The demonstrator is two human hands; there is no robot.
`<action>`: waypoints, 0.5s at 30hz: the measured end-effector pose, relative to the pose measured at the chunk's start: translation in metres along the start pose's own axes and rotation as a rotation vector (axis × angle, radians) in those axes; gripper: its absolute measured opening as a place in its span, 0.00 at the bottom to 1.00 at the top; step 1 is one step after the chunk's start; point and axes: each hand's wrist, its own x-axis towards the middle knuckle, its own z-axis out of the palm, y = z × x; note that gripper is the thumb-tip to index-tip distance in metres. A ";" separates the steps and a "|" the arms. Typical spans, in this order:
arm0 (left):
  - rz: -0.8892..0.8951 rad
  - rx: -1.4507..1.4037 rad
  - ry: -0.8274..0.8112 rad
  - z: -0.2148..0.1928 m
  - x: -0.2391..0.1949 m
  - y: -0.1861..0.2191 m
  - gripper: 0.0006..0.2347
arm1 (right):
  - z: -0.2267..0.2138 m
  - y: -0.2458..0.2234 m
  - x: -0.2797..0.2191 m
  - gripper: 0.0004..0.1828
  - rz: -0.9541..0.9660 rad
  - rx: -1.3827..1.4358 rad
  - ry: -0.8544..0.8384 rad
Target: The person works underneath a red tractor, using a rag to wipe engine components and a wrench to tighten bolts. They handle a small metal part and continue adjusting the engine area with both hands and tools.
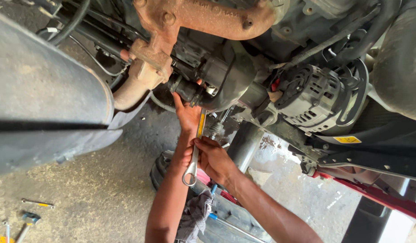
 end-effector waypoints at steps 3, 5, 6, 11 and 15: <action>0.030 -0.045 0.012 0.008 0.002 0.003 0.33 | -0.065 0.017 0.013 0.12 -0.133 -0.026 -0.138; -0.009 -0.022 0.024 0.013 -0.003 0.003 0.33 | -0.128 -0.030 0.012 0.16 -0.077 -0.448 0.058; -0.029 -0.009 0.029 0.014 -0.004 0.006 0.34 | -0.152 -0.060 0.014 0.19 -0.105 -0.757 0.187; -0.020 0.016 0.099 0.025 -0.007 0.008 0.31 | -0.187 -0.105 0.007 0.27 -0.446 -1.827 0.349; -0.022 0.047 0.132 0.035 -0.011 0.007 0.31 | -0.117 -0.070 -0.030 0.22 -0.079 -1.391 0.500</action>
